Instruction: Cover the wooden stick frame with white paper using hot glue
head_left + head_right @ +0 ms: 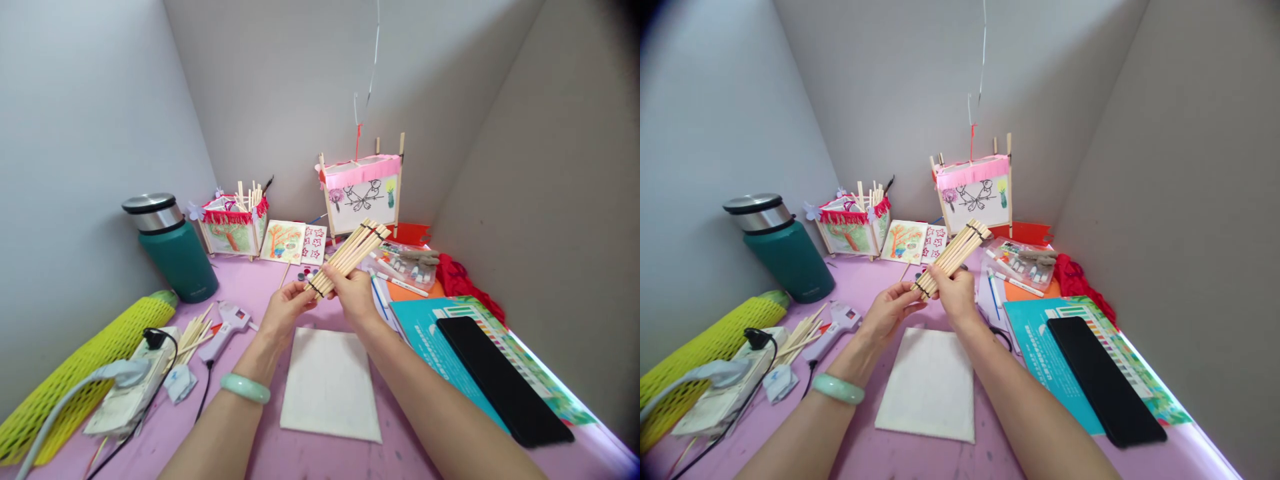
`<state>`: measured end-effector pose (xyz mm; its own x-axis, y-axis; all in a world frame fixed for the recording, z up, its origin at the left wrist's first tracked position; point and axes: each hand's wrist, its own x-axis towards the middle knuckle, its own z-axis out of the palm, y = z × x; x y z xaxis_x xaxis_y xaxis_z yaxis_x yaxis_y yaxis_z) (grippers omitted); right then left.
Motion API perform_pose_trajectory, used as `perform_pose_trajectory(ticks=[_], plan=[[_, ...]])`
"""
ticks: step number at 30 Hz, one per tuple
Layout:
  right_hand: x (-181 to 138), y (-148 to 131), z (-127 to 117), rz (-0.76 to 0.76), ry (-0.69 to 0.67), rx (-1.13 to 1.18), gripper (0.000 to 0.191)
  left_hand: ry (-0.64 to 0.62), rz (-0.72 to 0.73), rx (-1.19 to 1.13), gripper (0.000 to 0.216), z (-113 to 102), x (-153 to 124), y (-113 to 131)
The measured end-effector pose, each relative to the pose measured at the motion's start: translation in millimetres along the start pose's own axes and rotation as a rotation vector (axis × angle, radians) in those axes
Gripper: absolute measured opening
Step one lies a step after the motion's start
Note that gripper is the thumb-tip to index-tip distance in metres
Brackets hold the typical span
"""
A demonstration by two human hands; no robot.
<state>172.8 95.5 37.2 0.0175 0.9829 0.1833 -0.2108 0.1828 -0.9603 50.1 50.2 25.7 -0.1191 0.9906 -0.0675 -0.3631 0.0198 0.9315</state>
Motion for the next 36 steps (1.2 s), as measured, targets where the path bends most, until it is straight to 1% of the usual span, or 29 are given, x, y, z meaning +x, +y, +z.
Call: perform_pose_trajectory(ticks=[8,15,21,29,36], plan=[[-3,-4,1,-0.003,-0.023,-0.029,0.029,0.064,0.015,0.021,0.03,-3,3,-2],[-5,-1,3,-0.008,0.0,-0.024,0.03,0.063,-0.015,0.007,0.032,-3,2,-2],[-6,3,4,-0.015,0.032,-0.036,0.03,0.055,-0.01,0.008,0.029,-2,2,-6],[-6,1,2,-0.029,0.053,-0.048,0.028,0.036,0.085,0.088,0.024,-1,3,-10],[-8,3,5,0.0,0.084,-0.025,0.028,0.071,0.158,0.126,0.022,4,1,-11]])
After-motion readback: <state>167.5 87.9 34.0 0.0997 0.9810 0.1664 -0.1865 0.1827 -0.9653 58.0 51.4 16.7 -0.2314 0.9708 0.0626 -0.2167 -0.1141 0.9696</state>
